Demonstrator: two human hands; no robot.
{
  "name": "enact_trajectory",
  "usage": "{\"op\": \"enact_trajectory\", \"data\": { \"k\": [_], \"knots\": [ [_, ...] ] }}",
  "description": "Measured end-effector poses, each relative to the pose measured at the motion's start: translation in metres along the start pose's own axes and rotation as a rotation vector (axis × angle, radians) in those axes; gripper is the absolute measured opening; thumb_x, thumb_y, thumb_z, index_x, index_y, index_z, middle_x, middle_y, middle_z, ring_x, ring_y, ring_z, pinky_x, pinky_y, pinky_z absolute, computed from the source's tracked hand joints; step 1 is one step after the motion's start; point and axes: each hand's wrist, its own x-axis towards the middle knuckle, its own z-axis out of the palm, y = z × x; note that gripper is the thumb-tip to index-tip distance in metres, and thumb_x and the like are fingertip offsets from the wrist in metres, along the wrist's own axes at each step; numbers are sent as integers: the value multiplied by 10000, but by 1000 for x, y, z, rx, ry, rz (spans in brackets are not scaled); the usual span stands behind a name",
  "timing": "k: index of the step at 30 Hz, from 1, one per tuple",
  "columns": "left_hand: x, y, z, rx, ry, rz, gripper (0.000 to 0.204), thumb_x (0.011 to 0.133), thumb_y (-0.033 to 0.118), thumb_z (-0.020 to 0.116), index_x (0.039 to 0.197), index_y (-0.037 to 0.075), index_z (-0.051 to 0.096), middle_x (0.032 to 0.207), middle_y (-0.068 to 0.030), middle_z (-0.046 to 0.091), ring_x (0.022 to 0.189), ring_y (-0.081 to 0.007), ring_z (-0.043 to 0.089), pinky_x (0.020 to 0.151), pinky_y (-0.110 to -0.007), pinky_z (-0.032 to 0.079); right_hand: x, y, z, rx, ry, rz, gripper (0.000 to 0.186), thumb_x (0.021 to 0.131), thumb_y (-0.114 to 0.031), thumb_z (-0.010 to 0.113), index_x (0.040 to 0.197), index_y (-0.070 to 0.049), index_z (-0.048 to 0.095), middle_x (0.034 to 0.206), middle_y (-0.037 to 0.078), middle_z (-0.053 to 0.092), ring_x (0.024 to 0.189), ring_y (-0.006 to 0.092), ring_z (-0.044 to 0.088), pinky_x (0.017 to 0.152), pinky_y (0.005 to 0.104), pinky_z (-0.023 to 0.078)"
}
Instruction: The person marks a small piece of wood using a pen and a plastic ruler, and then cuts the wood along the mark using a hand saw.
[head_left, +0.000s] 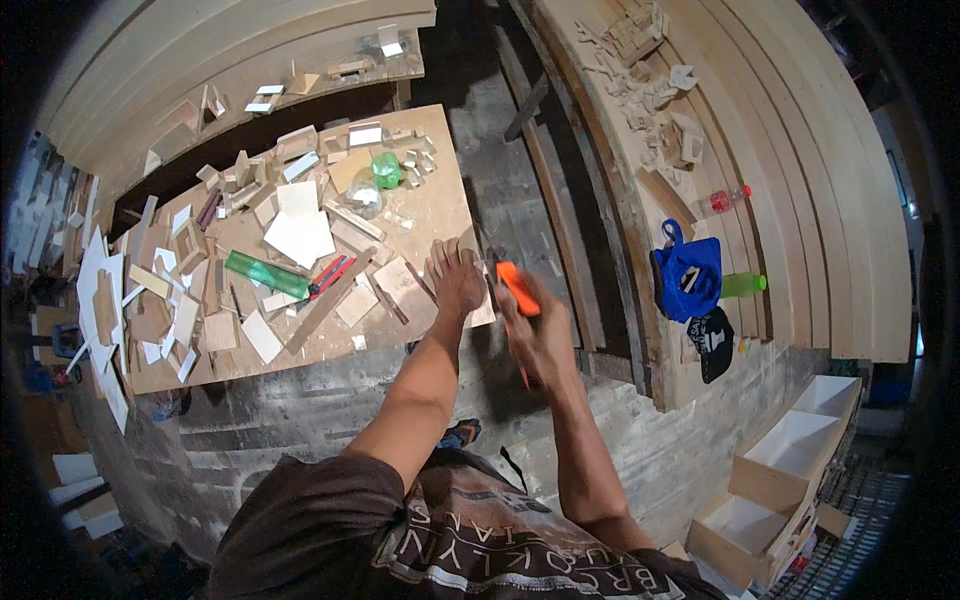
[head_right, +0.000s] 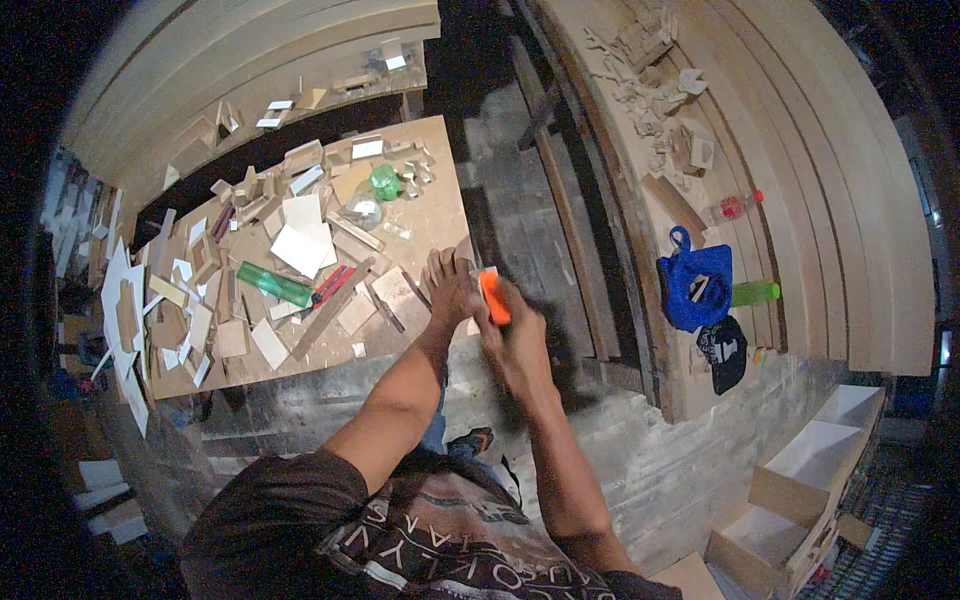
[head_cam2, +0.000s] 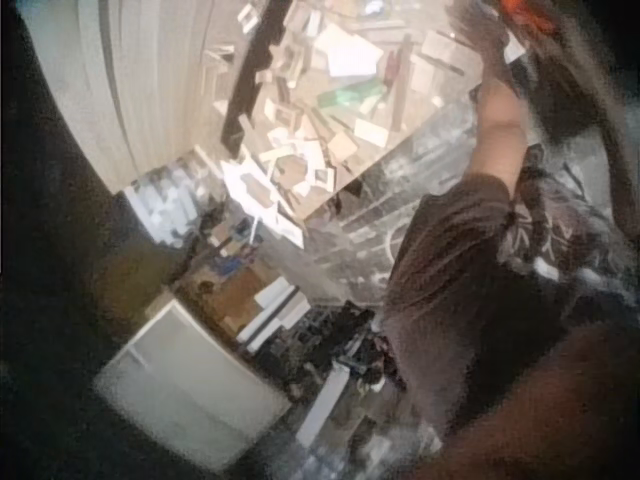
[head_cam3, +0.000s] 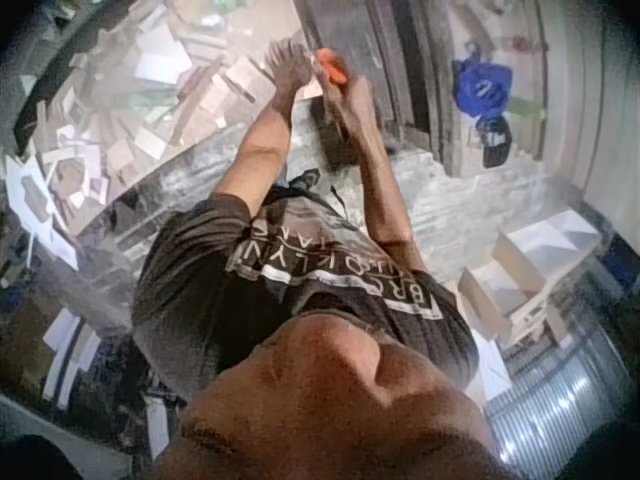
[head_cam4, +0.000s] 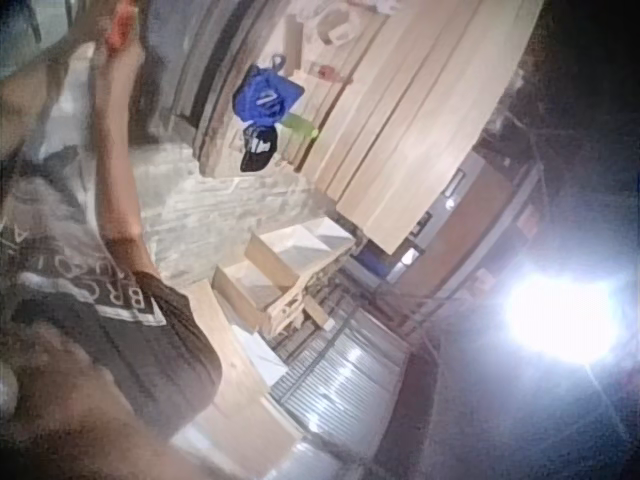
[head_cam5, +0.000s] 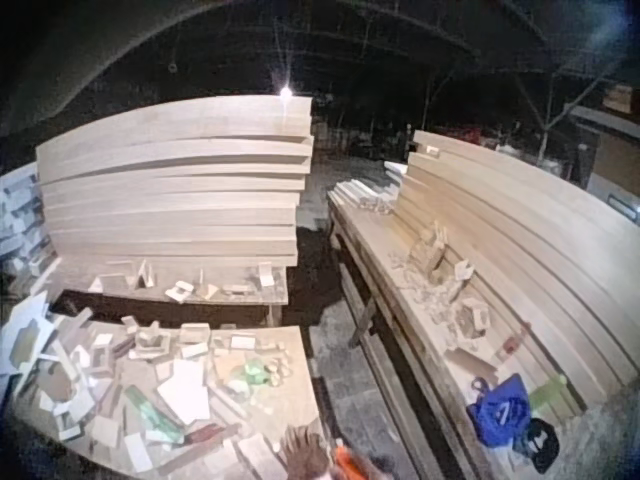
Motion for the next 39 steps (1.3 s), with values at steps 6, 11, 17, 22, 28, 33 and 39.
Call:
{"op": "enact_trajectory", "data": {
  "k": [6,11,17,22,28,33,39],
  "knots": [
    [0,-2,-5,26,0,-3,366,902,275,562,1206,78,510,1520,-164,295,1489,-432,133,1140,-661,157,-3,-20,-5,-16,-17,-36,507,972,-336,645,1263,76,588,1069,250,699,1047,283,685,891,374,521],
    [0,4,-7,-23,-42,-31,363,913,262,551,1217,67,509,1517,-162,300,1494,-425,119,1143,-660,150,25,-28,-7,-19,-118,157,516,973,-358,650,1258,70,607,1052,189,708,991,219,678,865,358,528],
    [0,8,-11,-38,-70,-46,383,900,247,557,1234,69,496,1521,-169,294,1501,-431,105,1152,-669,137,17,11,7,-102,39,-178,396,989,-329,632,1179,18,646,738,16,580,635,110,536,572,301,461],
    [5,5,-12,-23,-76,-43,400,907,268,541,1253,70,512,1540,-160,284,1504,-431,92,1161,-662,112,42,25,5,40,-111,-126,446,983,-344,644,1249,12,608,728,-9,572,576,75,513,498,264,420],
    [-1,-1,0,38,33,-28,397,906,281,540,1241,69,536,1512,-138,310,1499,-422,123,1158,-642,133,13,8,11,-23,-20,30,503,965,-292,662,1308,65,573,1071,212,672,985,264,646,839,357,503],
    [-1,5,9,3,52,-53,380,900,286,567,1213,71,542,1492,-145,322,1480,-423,160,1131,-659,167,8,-15,-12,-4,-5,57,485,971,-287,650,1290,71,581,1161,267,683,1112,303,670,948,382,501],
    [-2,-7,6,-4,190,-6,326,889,257,598,1156,82,530,1473,-157,337,1463,-433,191,1092,-679,213,-43,-69,-43,-52,-78,30,513,969,-355,652,1277,51,592,1085,267,699,1075,307,688,926,380,503]
  ]
}}
